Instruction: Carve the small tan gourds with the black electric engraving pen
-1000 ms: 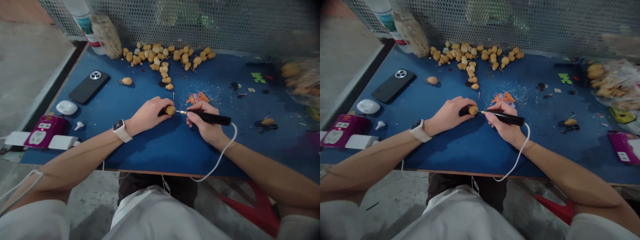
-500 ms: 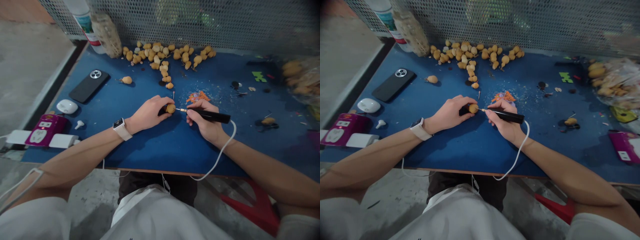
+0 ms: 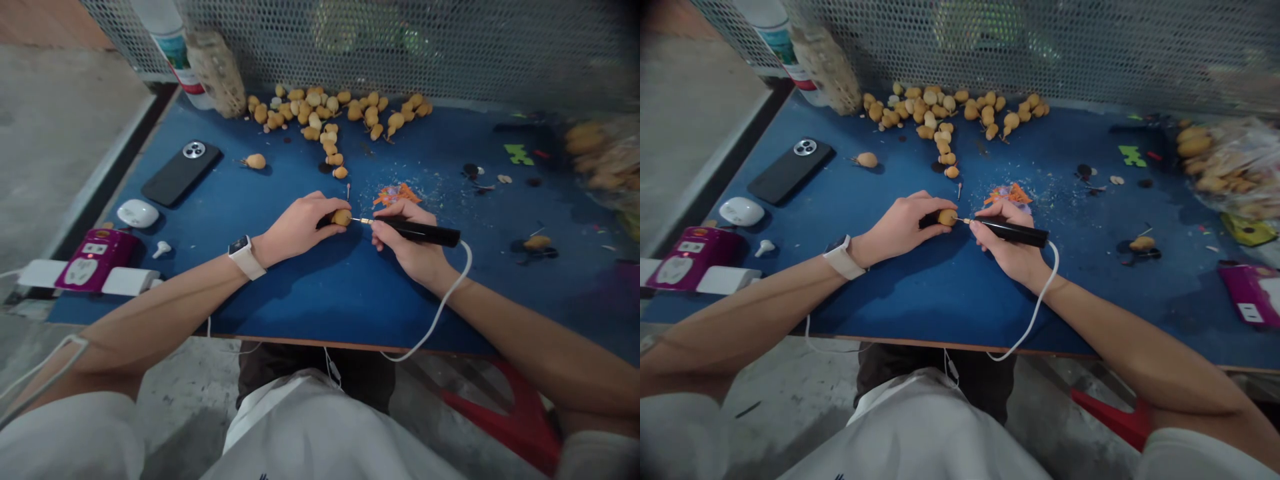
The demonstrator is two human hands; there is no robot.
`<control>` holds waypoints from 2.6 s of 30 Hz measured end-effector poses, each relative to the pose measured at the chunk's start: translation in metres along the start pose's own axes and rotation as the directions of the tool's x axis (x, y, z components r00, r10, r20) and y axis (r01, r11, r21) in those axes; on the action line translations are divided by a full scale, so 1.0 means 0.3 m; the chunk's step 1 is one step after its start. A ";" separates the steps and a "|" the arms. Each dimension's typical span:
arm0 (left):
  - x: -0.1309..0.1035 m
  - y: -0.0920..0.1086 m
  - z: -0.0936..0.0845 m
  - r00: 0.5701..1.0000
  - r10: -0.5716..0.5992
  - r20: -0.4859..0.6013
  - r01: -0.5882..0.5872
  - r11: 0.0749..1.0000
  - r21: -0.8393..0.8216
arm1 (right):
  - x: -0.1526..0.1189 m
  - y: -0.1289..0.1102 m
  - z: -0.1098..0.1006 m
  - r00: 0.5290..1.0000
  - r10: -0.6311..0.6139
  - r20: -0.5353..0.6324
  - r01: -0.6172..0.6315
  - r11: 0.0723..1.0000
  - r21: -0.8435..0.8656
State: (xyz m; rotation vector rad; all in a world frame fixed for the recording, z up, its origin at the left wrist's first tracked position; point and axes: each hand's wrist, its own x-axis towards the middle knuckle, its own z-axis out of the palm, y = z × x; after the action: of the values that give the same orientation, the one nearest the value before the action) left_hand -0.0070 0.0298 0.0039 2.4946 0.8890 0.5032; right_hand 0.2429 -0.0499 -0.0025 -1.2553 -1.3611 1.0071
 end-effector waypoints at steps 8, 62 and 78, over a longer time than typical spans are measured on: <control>0.001 0.004 -0.002 1.000 0.001 0.006 -0.001 1.000 -0.006 | -0.005 -0.007 0.005 1.000 -0.003 -0.015 0.004 1.000 0.021; -0.004 -0.013 0.005 0.999 0.048 -0.023 -0.048 0.999 0.001 | 0.007 0.004 0.000 0.999 -0.042 -0.006 0.042 0.999 0.033; -0.002 -0.010 0.005 0.999 0.032 -0.006 -0.032 0.999 -0.043 | 0.008 -0.007 -0.012 0.996 -0.087 -0.008 0.086 0.993 -0.083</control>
State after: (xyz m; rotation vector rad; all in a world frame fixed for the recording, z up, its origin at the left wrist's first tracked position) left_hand -0.0081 0.0311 0.0010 2.4729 0.8328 0.5348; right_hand 0.2460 -0.0480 0.0004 -1.2493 -1.4486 0.8904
